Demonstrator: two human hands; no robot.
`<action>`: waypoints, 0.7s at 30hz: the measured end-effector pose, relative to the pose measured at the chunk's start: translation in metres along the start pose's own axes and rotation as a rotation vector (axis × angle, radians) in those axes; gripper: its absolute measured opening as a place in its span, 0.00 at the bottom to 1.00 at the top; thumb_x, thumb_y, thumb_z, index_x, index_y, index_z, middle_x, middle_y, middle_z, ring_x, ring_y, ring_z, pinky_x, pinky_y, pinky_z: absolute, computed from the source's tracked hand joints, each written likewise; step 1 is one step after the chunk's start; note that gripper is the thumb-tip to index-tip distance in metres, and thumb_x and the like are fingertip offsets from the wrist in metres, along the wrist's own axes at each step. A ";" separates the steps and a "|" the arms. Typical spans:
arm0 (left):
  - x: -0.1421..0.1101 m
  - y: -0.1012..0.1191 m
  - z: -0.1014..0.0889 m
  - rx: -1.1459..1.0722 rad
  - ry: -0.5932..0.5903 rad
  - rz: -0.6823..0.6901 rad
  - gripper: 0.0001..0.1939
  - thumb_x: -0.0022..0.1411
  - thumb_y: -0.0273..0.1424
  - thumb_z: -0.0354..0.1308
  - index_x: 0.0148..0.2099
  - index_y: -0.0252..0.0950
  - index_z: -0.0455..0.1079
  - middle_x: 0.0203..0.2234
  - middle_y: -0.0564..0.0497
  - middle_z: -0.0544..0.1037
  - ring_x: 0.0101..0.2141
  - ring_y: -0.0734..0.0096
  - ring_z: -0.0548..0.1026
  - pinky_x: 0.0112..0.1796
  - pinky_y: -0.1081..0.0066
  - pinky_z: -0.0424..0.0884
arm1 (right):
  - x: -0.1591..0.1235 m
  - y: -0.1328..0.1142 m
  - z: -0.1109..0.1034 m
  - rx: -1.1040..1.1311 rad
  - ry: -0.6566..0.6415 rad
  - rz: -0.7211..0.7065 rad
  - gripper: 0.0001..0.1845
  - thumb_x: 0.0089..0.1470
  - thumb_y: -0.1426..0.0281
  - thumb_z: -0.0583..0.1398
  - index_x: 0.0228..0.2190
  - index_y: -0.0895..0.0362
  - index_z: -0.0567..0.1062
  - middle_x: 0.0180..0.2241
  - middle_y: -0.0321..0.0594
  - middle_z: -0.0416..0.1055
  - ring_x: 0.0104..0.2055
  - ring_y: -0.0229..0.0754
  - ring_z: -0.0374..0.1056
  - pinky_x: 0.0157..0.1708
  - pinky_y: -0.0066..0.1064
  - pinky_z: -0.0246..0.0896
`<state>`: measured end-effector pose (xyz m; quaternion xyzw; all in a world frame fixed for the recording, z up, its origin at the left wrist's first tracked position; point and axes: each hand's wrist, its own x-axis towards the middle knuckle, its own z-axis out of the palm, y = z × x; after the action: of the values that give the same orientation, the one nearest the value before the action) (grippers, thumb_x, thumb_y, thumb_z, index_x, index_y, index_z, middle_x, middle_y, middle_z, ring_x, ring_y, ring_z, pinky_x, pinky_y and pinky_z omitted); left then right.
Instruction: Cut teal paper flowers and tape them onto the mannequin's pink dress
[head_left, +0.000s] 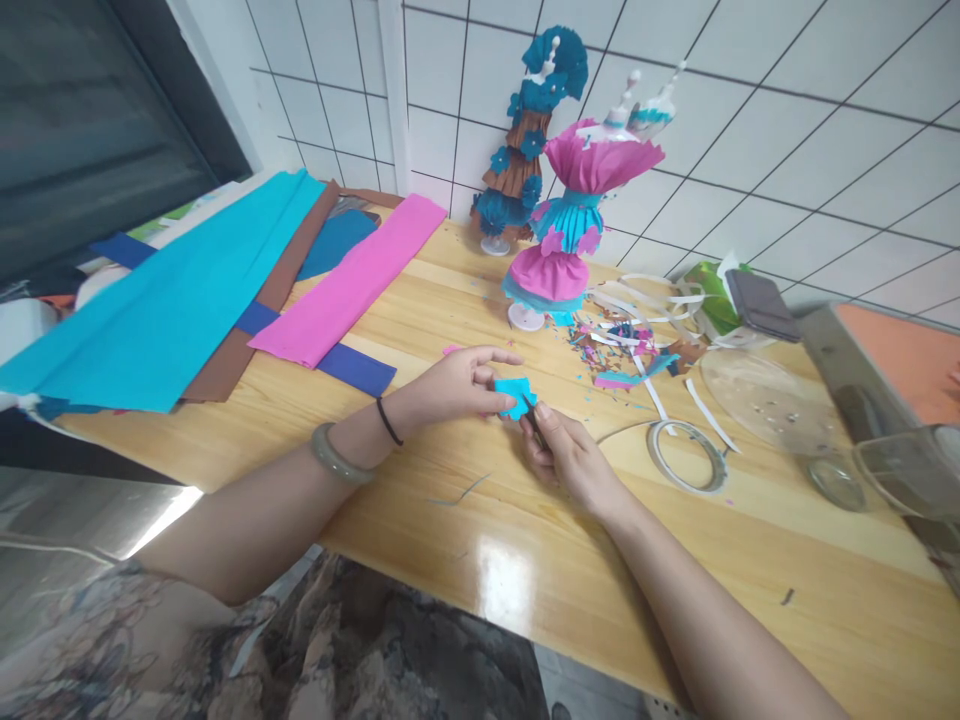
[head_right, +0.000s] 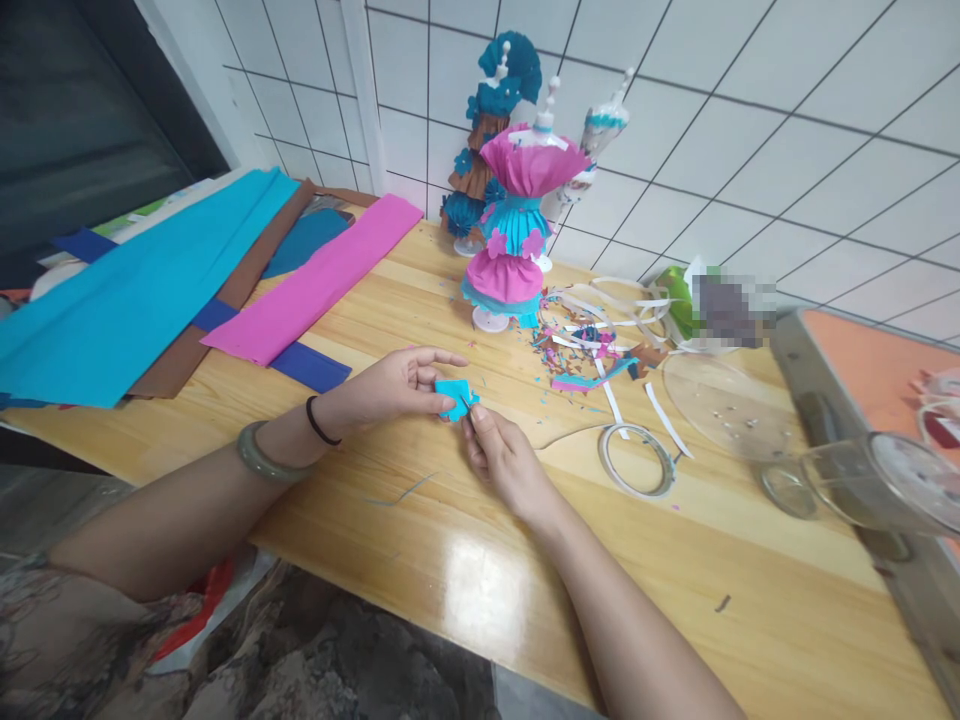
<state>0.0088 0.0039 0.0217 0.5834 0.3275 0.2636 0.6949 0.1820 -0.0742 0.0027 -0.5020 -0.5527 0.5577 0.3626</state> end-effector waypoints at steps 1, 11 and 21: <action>0.000 0.000 0.000 0.001 0.000 0.000 0.31 0.50 0.25 0.62 0.56 0.28 0.60 0.27 0.52 0.76 0.26 0.77 0.74 0.31 0.73 0.69 | 0.000 0.000 0.000 0.000 0.001 0.000 0.24 0.59 0.49 0.47 0.25 0.56 0.61 0.16 0.26 0.48 0.15 0.30 0.43 0.14 0.24 0.38; -0.001 0.001 0.002 0.025 0.020 0.015 0.31 0.47 0.26 0.64 0.54 0.29 0.62 0.26 0.54 0.75 0.26 0.76 0.74 0.31 0.74 0.68 | 0.000 -0.001 0.002 0.046 0.020 0.005 0.24 0.58 0.48 0.48 0.25 0.56 0.61 0.15 0.26 0.48 0.15 0.30 0.44 0.14 0.24 0.38; 0.000 -0.001 0.002 0.027 0.040 0.017 0.30 0.47 0.26 0.64 0.54 0.30 0.62 0.24 0.56 0.73 0.25 0.76 0.73 0.30 0.73 0.68 | 0.000 0.001 0.001 0.067 0.025 0.008 0.24 0.58 0.48 0.48 0.26 0.56 0.62 0.16 0.26 0.48 0.15 0.30 0.42 0.14 0.24 0.37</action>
<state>0.0103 0.0025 0.0209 0.5901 0.3401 0.2765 0.6780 0.1810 -0.0743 0.0018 -0.4987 -0.5273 0.5709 0.3839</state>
